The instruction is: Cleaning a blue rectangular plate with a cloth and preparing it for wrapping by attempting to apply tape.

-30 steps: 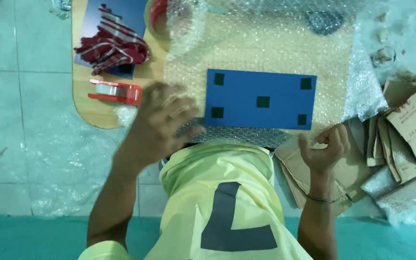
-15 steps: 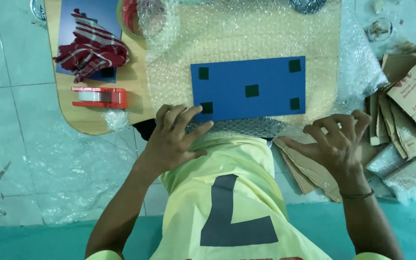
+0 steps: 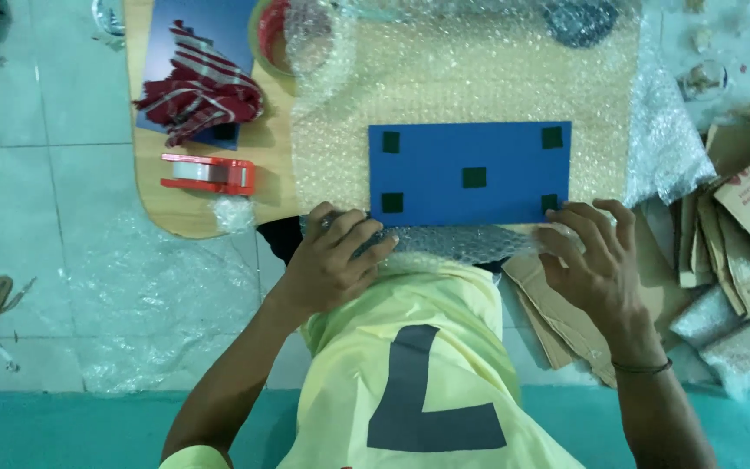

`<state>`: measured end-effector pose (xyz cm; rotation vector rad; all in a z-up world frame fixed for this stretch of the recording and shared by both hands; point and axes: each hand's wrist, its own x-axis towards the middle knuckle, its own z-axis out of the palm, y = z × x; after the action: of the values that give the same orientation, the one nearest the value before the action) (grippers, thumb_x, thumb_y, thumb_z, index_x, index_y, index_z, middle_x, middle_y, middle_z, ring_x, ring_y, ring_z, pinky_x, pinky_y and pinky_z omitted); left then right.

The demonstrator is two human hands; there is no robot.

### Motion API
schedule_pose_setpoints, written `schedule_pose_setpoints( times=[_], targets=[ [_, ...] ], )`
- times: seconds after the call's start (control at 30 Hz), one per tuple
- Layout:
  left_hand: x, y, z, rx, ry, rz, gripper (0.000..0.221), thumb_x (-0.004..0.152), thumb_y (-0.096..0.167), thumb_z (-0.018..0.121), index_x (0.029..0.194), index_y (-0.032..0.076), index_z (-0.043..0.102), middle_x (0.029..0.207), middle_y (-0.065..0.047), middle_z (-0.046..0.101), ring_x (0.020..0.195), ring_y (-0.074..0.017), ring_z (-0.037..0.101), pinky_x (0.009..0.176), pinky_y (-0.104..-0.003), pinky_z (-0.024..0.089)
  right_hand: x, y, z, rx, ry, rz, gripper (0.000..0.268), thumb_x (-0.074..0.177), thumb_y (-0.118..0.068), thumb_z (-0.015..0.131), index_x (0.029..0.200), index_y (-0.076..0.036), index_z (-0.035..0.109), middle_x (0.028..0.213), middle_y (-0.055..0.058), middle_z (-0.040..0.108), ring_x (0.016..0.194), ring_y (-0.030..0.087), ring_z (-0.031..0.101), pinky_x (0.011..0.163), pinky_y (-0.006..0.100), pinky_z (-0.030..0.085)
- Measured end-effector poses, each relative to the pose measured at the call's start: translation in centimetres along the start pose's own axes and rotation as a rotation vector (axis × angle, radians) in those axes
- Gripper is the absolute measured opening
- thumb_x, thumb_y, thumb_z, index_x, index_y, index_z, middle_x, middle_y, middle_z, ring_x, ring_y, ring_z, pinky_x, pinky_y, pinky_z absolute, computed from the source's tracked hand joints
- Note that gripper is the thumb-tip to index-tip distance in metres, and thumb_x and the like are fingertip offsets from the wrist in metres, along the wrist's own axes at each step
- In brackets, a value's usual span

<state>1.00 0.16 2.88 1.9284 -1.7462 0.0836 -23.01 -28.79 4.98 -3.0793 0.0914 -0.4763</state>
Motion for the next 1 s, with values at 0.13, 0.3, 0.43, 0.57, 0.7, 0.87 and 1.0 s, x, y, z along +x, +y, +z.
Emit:
schedule_pose_setpoints(
  times=[0.13, 0.3, 0.43, 0.57, 0.7, 0.87, 1.0],
  targets=[
    [0.5, -0.3, -1.4, -0.008, 0.01, 0.009, 0.037, 0.082, 0.019, 0.078, 0.117, 0.01, 0.072, 0.12, -0.007, 0.064, 0.115, -0.0249, 0.056, 0.107, -0.053, 0.031, 1.4, -0.3, -0.8, 0.017, 0.023, 0.037, 0.032, 0.082, 0.003, 0.089, 0.104, -0.01, 0.069, 0.117, 0.006, 0.071, 0.11, 0.023, 0.068, 0.109, 0.047, 0.051],
    [1.6, -1.0, -2.4, -0.179, 0.015, -0.05, 0.029, 0.08, 0.007, 0.074, 0.108, 0.006, 0.073, 0.103, -0.003, 0.075, 0.095, -0.0199, 0.063, 0.104, -0.045, 0.041, 3.0, -0.1, -1.5, 0.113, 0.003, 0.084, 0.015, 0.089, -0.001, 0.086, 0.099, -0.005, 0.075, 0.103, 0.005, 0.074, 0.094, 0.021, 0.064, 0.1, 0.041, 0.046],
    [2.2, -1.9, -2.7, -0.273, 0.0, -0.071, 0.028, 0.081, 0.006, 0.077, 0.109, 0.006, 0.072, 0.102, -0.002, 0.077, 0.091, -0.0191, 0.064, 0.102, -0.043, 0.043, 3.4, 0.9, -2.2, 0.211, -0.072, 0.131, 0.02, 0.085, -0.004, 0.087, 0.101, -0.003, 0.075, 0.105, 0.008, 0.072, 0.095, 0.024, 0.063, 0.095, 0.04, 0.048],
    [2.6, -1.9, -3.0, -0.394, 0.017, -0.286, 0.029, 0.075, 0.004, 0.082, 0.103, 0.004, 0.076, 0.089, -0.008, 0.077, 0.081, -0.0219, 0.065, 0.087, -0.036, 0.051, 2.9, 2.1, -3.0, 0.25, -0.211, 0.276, 0.022, 0.085, 0.0, 0.082, 0.106, -0.002, 0.078, 0.113, 0.012, 0.072, 0.104, 0.026, 0.065, 0.09, 0.038, 0.055],
    [2.7, -2.2, -3.0, -0.413, -0.024, -0.417, 0.026, 0.077, 0.009, 0.084, 0.103, 0.009, 0.078, 0.083, -0.005, 0.075, 0.081, -0.0219, 0.06, 0.076, -0.033, 0.053, 3.2, 2.4, -4.3, 0.262, -0.267, 0.392, 0.026, 0.088, 0.003, 0.079, 0.113, -0.003, 0.08, 0.119, 0.01, 0.071, 0.093, 0.024, 0.069, 0.081, 0.036, 0.059],
    [3.3, -2.5, -3.8, -0.442, -0.116, -0.483, 0.021, 0.08, 0.011, 0.081, 0.102, 0.009, 0.079, 0.084, -0.007, 0.075, 0.08, -0.0231, 0.063, 0.073, -0.035, 0.053, 2.9, 3.0, -5.8, 0.086, -0.473, 0.369, 0.028, 0.081, -0.01, 0.081, 0.109, -0.011, 0.079, 0.116, 0.003, 0.074, 0.108, 0.024, 0.068, 0.097, 0.038, 0.055],
    [3.7, -2.7, -3.8, -0.447, -0.15, -0.472, 0.021, 0.08, 0.009, 0.078, 0.101, 0.008, 0.077, 0.091, -0.005, 0.079, 0.084, -0.0246, 0.065, 0.079, -0.037, 0.053, 2.3, 3.4, -7.0, 0.016, -0.637, 0.423, 0.036, 0.075, -0.011, 0.078, 0.111, -0.016, 0.077, 0.118, 0.0, 0.073, 0.1, 0.021, 0.069, 0.087, 0.037, 0.059]
  ],
)
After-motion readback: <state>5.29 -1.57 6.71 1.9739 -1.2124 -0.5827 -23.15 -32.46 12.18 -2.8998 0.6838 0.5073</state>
